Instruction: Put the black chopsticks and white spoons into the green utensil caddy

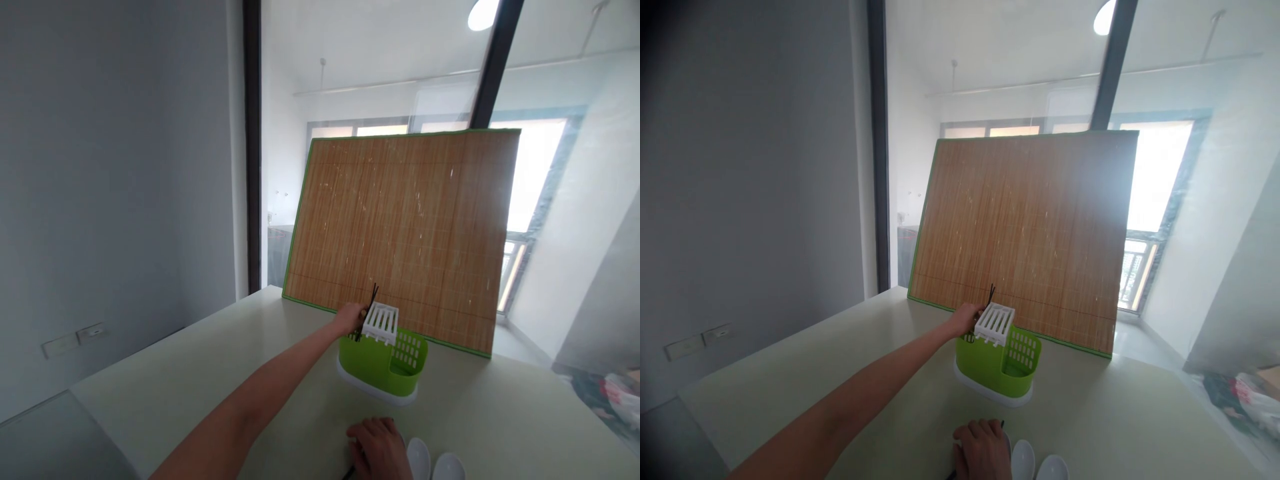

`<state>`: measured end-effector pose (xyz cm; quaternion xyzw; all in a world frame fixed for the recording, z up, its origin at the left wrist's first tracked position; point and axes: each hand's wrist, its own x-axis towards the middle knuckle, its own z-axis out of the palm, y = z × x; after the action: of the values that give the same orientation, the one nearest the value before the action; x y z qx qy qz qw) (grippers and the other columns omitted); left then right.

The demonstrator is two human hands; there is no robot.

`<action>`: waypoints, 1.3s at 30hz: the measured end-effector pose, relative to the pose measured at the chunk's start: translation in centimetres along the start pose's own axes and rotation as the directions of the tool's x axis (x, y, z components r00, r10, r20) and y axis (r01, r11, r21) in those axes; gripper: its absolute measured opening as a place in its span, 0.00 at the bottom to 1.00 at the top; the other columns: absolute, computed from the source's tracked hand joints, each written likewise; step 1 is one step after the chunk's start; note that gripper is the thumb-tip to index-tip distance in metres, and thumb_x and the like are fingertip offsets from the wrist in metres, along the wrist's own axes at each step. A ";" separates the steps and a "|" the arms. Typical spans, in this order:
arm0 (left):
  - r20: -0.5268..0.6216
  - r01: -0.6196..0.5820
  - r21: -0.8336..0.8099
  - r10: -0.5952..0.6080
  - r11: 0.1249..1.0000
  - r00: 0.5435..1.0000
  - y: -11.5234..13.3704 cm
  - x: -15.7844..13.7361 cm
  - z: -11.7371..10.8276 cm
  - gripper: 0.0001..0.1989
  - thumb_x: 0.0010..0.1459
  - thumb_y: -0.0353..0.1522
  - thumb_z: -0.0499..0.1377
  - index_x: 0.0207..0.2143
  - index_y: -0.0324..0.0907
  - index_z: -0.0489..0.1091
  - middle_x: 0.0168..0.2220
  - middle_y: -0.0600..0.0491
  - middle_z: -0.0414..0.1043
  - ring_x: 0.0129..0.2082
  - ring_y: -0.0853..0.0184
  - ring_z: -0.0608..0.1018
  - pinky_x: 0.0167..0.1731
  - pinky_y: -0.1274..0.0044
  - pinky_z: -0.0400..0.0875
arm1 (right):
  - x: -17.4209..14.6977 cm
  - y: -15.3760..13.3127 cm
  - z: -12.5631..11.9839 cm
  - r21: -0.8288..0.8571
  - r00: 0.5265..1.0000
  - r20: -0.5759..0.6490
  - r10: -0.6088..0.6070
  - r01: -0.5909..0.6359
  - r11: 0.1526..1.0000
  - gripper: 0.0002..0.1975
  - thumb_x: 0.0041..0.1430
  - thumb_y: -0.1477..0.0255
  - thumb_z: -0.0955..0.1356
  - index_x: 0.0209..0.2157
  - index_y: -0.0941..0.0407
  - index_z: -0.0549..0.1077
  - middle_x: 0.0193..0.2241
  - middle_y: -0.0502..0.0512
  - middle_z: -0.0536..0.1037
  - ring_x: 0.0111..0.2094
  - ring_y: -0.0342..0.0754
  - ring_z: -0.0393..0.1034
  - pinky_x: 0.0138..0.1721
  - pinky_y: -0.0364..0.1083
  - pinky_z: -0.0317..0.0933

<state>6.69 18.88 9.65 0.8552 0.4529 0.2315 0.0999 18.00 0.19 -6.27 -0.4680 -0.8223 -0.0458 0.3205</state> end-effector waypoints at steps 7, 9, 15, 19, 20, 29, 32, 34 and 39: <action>0.005 0.082 0.045 -0.082 0.996 0.997 0.2 0.0 -0.1 0.13 0.55 0.32 0.55 0.42 0.43 0.73 0.35 0.48 0.76 0.39 0.65 0.76 0.39 0.76 0.68 | 0.0 0.6 0.6 -0.008 1.000 0.025 -0.014 0.014 1.000 0.09 0.48 0.75 0.66 0.31 0.47 0.70 0.27 0.42 0.75 0.30 0.44 0.67 0.37 0.45 0.47; 0.008 0.101 0.065 -0.102 0.993 0.995 0.5 -0.1 -0.1 0.13 0.56 0.33 0.54 0.43 0.44 0.72 0.38 0.48 0.76 0.40 0.64 0.76 0.39 0.75 0.68 | 0.0 0.7 0.6 -0.018 0.999 0.038 -0.016 0.016 1.000 0.08 0.49 0.75 0.66 0.31 0.47 0.70 0.27 0.42 0.75 0.30 0.44 0.67 0.37 0.45 0.47; 0.042 0.125 0.131 -0.132 0.983 0.990 1.4 -0.7 0.0 0.15 0.57 0.35 0.53 0.46 0.46 0.70 0.44 0.46 0.73 0.44 0.58 0.74 0.41 0.71 0.68 | -0.1 0.6 0.5 -0.043 0.998 0.063 -0.008 0.010 0.999 0.07 0.50 0.74 0.66 0.30 0.46 0.70 0.27 0.42 0.74 0.30 0.43 0.67 0.38 0.45 0.47; 0.042 0.128 0.143 -0.135 0.981 0.990 1.8 -1.1 0.0 0.16 0.57 0.34 0.53 0.48 0.45 0.68 0.43 0.45 0.73 0.43 0.58 0.75 0.40 0.71 0.68 | 0.0 0.6 0.4 -0.049 0.998 0.060 -0.011 0.014 0.999 0.07 0.50 0.74 0.66 0.31 0.46 0.70 0.27 0.41 0.75 0.30 0.43 0.67 0.38 0.45 0.47; 0.034 0.128 0.140 -0.134 0.982 0.990 1.8 -1.1 0.0 0.16 0.57 0.34 0.53 0.49 0.45 0.68 0.43 0.45 0.73 0.43 0.58 0.75 0.40 0.71 0.68 | 0.1 0.5 0.3 -0.052 0.998 0.053 -0.015 0.018 0.999 0.07 0.50 0.74 0.66 0.31 0.46 0.70 0.27 0.41 0.75 0.30 0.43 0.67 0.38 0.45 0.47; -0.194 0.140 0.087 -0.122 0.986 0.973 2.7 -5.0 -2.0 0.18 0.63 0.37 0.44 0.52 0.44 0.63 0.43 0.49 0.72 0.42 0.63 0.73 0.39 0.75 0.64 | 0.8 -0.2 -1.7 -0.070 0.997 -0.024 -0.074 0.072 0.995 0.08 0.55 0.77 0.63 0.32 0.50 0.69 0.26 0.45 0.74 0.29 0.44 0.67 0.37 0.46 0.51; -0.235 0.116 0.057 -0.099 0.992 0.967 2.8 -9.7 -1.4 0.15 0.63 0.37 0.44 0.46 0.45 0.66 0.39 0.53 0.73 0.39 0.66 0.73 0.38 0.77 0.63 | 0.9 0.0 -2.2 -0.039 0.994 -0.095 -0.048 0.045 0.998 0.08 0.56 0.77 0.62 0.34 0.50 0.69 0.26 0.45 0.74 0.29 0.44 0.67 0.35 0.45 0.52; -0.170 0.072 0.041 -0.064 0.997 0.983 2.8 -13.5 -0.2 0.12 0.61 0.38 0.48 0.42 0.46 0.67 0.36 0.55 0.72 0.37 0.66 0.73 0.37 0.77 0.63 | 0.9 0.1 -2.4 -0.030 0.991 -0.136 -0.014 0.010 1.000 0.08 0.57 0.77 0.62 0.35 0.51 0.69 0.26 0.46 0.74 0.29 0.45 0.67 0.35 0.45 0.53; 0.209 0.060 0.113 -0.083 0.992 0.974 2.9 -20.9 4.1 0.21 0.50 0.44 0.59 0.45 0.48 0.66 0.42 0.51 0.70 0.41 0.58 0.73 0.39 0.70 0.67 | 0.8 0.2 -2.7 -0.014 0.981 -0.186 0.061 -0.065 0.998 0.06 0.59 0.74 0.62 0.35 0.51 0.70 0.28 0.47 0.76 0.30 0.45 0.69 0.36 0.45 0.56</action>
<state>0.71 0.27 0.76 0.8624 0.4816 0.1102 0.1106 19.16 -0.12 -3.71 -0.4907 -0.7730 -0.0874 0.3925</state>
